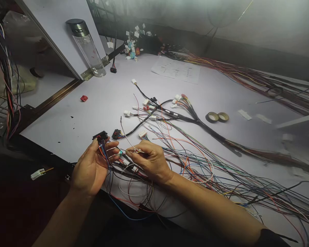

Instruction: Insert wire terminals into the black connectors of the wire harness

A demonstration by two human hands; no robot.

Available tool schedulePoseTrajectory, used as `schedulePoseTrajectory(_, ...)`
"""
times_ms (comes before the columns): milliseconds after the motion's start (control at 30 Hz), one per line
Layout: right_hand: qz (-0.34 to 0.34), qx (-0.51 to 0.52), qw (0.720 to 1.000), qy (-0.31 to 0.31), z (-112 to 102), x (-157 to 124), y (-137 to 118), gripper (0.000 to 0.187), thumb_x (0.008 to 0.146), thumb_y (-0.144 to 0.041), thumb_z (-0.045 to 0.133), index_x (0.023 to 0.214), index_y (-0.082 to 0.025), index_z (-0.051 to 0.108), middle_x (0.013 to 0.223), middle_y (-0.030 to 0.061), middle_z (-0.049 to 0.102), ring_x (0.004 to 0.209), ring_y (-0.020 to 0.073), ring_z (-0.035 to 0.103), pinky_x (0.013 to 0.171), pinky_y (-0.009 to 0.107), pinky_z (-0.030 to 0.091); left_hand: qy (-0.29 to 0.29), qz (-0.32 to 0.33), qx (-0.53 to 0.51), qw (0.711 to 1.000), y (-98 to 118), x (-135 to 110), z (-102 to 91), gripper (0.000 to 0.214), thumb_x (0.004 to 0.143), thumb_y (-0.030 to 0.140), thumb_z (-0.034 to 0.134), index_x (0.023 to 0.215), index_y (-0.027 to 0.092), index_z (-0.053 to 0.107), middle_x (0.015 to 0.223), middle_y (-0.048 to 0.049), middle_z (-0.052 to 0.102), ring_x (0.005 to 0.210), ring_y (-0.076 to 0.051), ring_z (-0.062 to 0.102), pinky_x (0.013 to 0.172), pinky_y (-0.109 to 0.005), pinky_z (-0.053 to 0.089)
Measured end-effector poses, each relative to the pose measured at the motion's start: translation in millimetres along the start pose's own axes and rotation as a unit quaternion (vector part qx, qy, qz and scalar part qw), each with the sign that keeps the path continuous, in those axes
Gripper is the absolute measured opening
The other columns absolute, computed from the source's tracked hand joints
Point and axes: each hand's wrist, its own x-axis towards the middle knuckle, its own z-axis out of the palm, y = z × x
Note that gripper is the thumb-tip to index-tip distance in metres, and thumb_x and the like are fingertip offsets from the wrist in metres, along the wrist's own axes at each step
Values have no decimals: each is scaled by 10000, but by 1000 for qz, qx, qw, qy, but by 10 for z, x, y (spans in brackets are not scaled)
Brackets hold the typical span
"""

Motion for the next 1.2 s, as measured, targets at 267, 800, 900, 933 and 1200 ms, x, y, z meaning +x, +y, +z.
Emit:
schedulePoseTrajectory(267, -32, -9, 999, -5, -6, 2, -27, 145, 869, -259, 629, 841, -178, 746, 678, 17, 598, 650, 131, 528, 632, 257, 407, -23, 23, 66, 997, -36, -145, 67, 386, 602, 295, 879, 928, 165, 719, 740, -31, 663, 631, -92, 564, 527, -150, 463)
schedulePoseTrajectory(800, -72, -19, 997, 9, -1, -21, -76, 96, 850, -221, 672, 856, -162, 747, 673, 2, 595, 616, 106, 516, 581, 233, 398, 8, 82, 64, 994, -77, -182, 88, 360, 534, 250, 905, 833, 200, 711, 740, 18, 654, 651, -92, 585, 637, -192, 527)
schedulePoseTrajectory(900, -80, -2, 997, 20, 12, -19, -80, 83, 836, -187, 685, 839, -137, 751, 654, 2, 589, 601, 101, 506, 571, 232, 393, -2, 114, 67, 991, -104, -172, 73, 338, 556, 238, 894, 838, 198, 712, 734, 20, 668, 652, -83, 601, 663, -175, 528)
schedulePoseTrajectory(933, -82, 2, 996, 21, 14, -21, -80, 81, 833, -170, 683, 844, -130, 753, 654, 4, 590, 601, 101, 509, 570, 231, 394, -3, 124, 67, 990, -113, -168, 72, 332, 559, 233, 893, 836, 197, 713, 733, 20, 672, 656, -83, 607, 670, -170, 529)
schedulePoseTrajectory(1200, -110, -14, 994, 17, -9, -37, -103, 85, 838, -146, 668, 856, -119, 747, 651, -2, 571, 584, 91, 507, 546, 212, 391, -25, 97, 52, 994, -64, -199, 100, 338, 569, 255, 889, 857, 183, 726, 734, -5, 692, 623, -89, 605, 600, -156, 522)
